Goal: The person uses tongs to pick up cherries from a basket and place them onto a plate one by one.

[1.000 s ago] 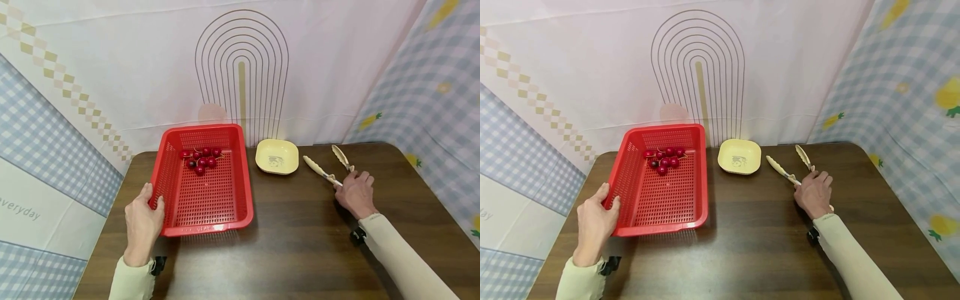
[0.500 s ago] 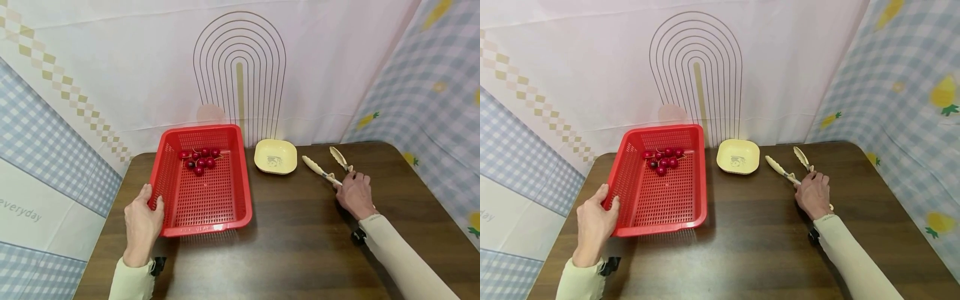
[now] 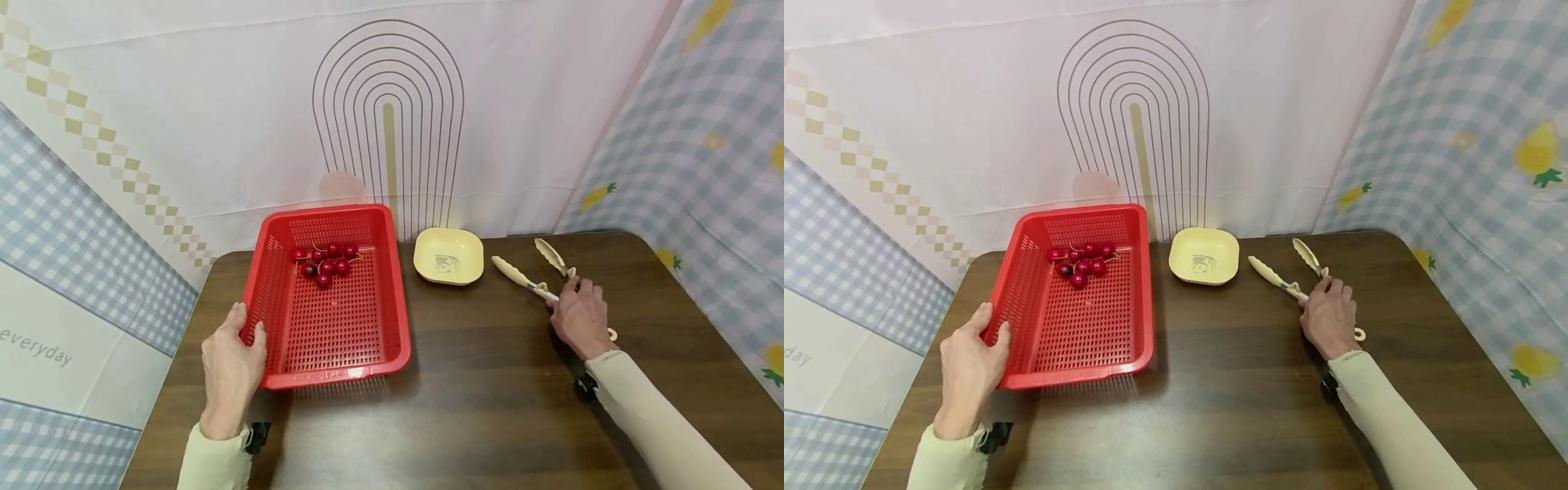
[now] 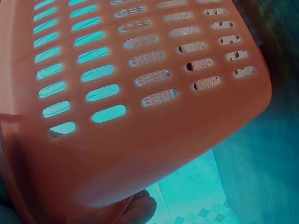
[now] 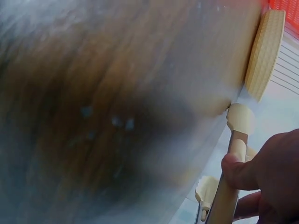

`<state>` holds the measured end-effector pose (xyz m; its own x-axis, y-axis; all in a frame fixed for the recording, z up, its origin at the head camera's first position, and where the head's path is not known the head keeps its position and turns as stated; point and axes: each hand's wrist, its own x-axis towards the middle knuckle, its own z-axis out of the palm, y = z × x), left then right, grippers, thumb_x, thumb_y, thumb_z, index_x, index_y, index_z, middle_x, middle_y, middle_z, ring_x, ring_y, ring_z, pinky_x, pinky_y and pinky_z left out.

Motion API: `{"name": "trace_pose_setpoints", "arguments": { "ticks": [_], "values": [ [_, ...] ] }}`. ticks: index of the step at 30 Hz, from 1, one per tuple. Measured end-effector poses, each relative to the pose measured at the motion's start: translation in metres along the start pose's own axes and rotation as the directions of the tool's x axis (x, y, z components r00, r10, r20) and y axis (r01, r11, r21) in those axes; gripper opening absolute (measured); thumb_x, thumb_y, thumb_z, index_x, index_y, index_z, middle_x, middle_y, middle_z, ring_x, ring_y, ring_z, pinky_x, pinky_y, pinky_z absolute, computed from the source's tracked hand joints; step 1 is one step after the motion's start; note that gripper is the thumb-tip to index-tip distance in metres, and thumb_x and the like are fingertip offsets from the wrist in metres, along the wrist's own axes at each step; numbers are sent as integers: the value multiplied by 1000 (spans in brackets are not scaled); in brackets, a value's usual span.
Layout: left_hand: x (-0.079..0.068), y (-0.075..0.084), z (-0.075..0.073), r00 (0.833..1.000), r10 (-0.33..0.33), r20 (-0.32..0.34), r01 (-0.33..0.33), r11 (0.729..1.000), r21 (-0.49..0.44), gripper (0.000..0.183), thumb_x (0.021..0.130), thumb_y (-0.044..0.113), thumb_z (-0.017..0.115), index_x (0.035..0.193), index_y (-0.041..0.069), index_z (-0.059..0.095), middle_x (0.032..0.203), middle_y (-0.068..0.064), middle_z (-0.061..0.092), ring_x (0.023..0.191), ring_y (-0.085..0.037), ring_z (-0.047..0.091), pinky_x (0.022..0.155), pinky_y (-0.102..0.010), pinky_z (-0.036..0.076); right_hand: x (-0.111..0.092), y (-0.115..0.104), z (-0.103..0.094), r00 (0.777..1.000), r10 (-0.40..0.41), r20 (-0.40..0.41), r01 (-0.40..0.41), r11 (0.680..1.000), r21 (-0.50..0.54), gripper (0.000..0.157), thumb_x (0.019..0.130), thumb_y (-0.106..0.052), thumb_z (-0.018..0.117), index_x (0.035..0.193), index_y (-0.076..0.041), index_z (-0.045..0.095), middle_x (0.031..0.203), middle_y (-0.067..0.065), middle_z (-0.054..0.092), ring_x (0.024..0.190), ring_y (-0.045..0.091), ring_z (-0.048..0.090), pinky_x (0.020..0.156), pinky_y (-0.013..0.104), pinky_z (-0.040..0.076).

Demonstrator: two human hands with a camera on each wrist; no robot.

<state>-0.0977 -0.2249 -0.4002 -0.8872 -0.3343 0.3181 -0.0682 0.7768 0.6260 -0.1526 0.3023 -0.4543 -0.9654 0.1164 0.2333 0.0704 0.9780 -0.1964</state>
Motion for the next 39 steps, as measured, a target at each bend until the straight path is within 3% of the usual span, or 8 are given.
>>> {"name": "trace_pose_setpoints", "arguments": {
  "ticks": [6, 10, 20, 26, 32, 39],
  "values": [
    [0, -1, 0, 1000, 4, -4, -4, 1000, 3, 46, 92, 7, 66, 135, -8, 61, 140, -25, 59, 126, -46, 60, 98, -62, 51, -3, 0, 1, 983, -93, -159, 85, 995, -58, 62, 92, -11, 63, 131, 32, 41, 111, 49, 48, 91, 62, 47, 69, 68, 43],
    [0, -1, 1, 1000, 5, -1, -5, 1000, 5, 46, 93, 8, 66, 136, -7, 60, 141, -26, 59, 126, -46, 60, 98, -62, 52, -4, 0, -2, 968, -136, -212, 121, 989, -81, 61, 90, -10, 65, 130, 31, 43, 108, 48, 50, 87, 60, 49, 66, 66, 44],
    [0, 1, 1, 1000, 6, 8, -7, 1000, 10, 47, 93, 8, 65, 137, -6, 60, 142, -25, 59, 125, -47, 61, 96, -62, 52, -3, 2, -22, 967, -158, -202, 145, 986, -76, 62, 91, -15, 68, 128, 30, 47, 108, 47, 51, 88, 61, 50, 71, 67, 45],
    [1, 1, 1, 1000, 6, 9, -6, 1000, 13, 47, 94, 9, 65, 138, -6, 59, 142, -25, 58, 125, -46, 61, 95, -62, 53, -4, 7, -27, 957, -210, -201, 213, 977, -7, 68, 80, -10, 77, 128, 29, 49, 108, 45, 50, 93, 58, 48, 73, 64, 45],
    [0, 1, 0, 1000, 10, 2, -10, 1000, 14, 47, 94, 8, 65, 137, -7, 60, 142, -26, 58, 124, -47, 61, 95, -63, 53, -4, 11, -30, 951, -248, -187, 267, 960, 83, 68, 78, -9, 85, 124, 28, 51, 103, 40, 48, 89, 51, 45, 68, 57, 44],
    [-1, 1, 0, 1000, 12, 2, -12, 1000, 15, 46, 93, 8, 65, 137, -8, 60, 142, -26, 59, 124, -48, 61, 95, -63, 53, -3, 11, -31, 960, -233, -157, 254, 958, 134, 72, 73, -13, 90, 123, 24, 53, 103, 34, 48, 89, 46, 45, 70, 55, 42]
  ]
}}
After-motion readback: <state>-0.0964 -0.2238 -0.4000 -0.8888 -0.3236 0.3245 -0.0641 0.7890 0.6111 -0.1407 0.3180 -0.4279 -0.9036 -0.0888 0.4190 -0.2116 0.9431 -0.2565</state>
